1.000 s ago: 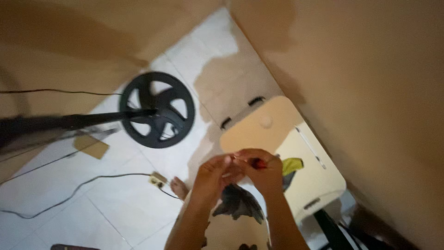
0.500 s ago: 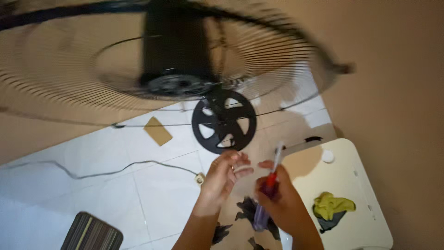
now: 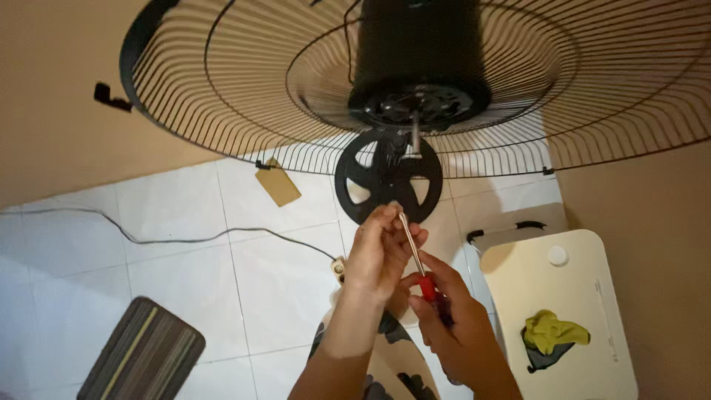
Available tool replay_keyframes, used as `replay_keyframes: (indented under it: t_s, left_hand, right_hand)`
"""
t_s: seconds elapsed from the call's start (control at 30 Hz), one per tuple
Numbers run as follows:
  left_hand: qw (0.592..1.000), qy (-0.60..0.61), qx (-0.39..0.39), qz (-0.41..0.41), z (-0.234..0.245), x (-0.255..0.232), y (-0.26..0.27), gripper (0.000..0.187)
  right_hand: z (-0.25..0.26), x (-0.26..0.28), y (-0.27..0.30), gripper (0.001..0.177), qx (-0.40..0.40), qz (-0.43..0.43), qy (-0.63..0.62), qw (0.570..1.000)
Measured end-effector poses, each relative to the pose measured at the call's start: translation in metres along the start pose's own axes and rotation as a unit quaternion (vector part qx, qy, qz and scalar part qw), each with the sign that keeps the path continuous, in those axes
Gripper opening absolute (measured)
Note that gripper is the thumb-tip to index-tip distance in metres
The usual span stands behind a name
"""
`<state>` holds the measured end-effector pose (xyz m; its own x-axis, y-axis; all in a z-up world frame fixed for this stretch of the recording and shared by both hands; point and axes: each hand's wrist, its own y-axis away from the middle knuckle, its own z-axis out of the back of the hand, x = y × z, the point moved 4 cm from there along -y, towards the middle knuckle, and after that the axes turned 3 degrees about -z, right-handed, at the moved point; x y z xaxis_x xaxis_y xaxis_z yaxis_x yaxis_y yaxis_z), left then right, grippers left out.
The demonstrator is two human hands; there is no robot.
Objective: The person reassembles an electric fan by attaching the blue fan blades to the motor hub, securing them with a screwdriver, and then fitting the front protective cage over the blades. The person then plugs the fan into a wall socket and turns it on.
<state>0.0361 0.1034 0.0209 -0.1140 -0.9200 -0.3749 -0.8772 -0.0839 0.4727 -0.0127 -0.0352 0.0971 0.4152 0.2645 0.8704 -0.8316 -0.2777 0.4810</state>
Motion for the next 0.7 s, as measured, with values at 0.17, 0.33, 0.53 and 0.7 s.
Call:
replay_keyframes:
  t_s: [0.17,0.33,0.53,0.7]
  left_hand:
    - [0.999,0.029,-0.022,0.031,0.009,0.0,0.001,0.011]
    - [0.998,0.051,0.021,0.03,0.013,0.004,0.005,0.013]
    - [0.999,0.029,0.01,0.036,0.021,0.01,0.002,0.014]
    - [0.997,0.066,-0.013,0.025,0.029,0.014,0.004,0.015]
  right_hand:
    - [-0.007,-0.001,0.009,0.065,-0.027,-0.063,0.029,0.997]
    - [-0.007,-0.004,0.013,0.066,-0.026,-0.048,0.045,0.997]
    - [-0.002,-0.006,0.01,0.06,-0.024,-0.048,0.072,0.996]
    - [-0.003,-0.008,0.008,0.06,-0.007,-0.003,0.075,0.997]
